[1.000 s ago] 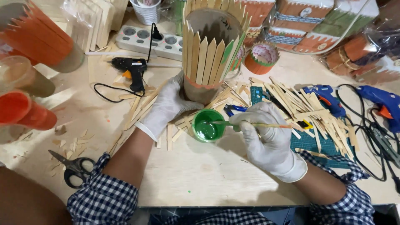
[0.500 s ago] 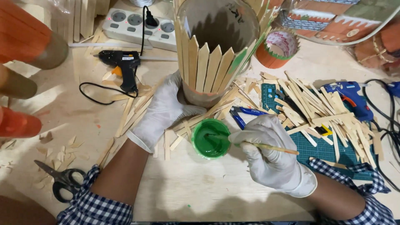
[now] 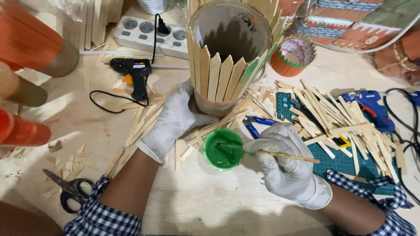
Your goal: Painting the tips of popsicle sticks attached to a cylindrical container with green paint.
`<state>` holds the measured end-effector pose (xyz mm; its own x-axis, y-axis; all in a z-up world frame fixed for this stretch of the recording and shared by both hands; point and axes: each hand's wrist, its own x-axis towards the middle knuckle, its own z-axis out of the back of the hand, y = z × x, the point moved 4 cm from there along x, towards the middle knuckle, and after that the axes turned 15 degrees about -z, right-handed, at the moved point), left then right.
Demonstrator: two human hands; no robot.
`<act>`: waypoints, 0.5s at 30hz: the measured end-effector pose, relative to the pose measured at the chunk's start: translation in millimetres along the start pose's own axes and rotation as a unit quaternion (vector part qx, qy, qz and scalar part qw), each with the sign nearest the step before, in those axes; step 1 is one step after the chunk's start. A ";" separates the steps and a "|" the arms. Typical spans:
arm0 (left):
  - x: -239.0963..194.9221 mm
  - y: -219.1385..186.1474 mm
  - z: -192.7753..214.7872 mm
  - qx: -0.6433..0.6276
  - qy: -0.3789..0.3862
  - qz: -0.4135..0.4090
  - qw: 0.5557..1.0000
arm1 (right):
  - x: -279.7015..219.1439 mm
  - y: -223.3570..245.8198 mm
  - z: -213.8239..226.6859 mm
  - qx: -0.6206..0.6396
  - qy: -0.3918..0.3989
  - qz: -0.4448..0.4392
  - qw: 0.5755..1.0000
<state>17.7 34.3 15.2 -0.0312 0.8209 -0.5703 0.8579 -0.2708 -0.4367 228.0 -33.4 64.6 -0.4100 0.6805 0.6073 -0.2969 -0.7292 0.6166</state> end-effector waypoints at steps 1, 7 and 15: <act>-5.1 -0.5 -4.3 0.000 0.001 -0.002 1.000 | -0.4 -0.5 -0.1 0.000 0.000 0.002 1.000; 10.0 2.4 4.7 0.009 0.029 -0.036 0.999 | 12.0 8.4 6.0 0.038 -0.048 -0.076 0.995; 15.8 2.5 14.8 0.065 0.052 -0.077 0.993 | 13.0 9.7 24.7 0.080 -0.130 -0.052 0.987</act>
<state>11.8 39.2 -5.2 -0.0982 0.9036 -0.4170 0.7728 -0.1947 -0.6040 241.2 -29.8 90.8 -0.1431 0.7620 0.6316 -0.1774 -0.6476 0.7411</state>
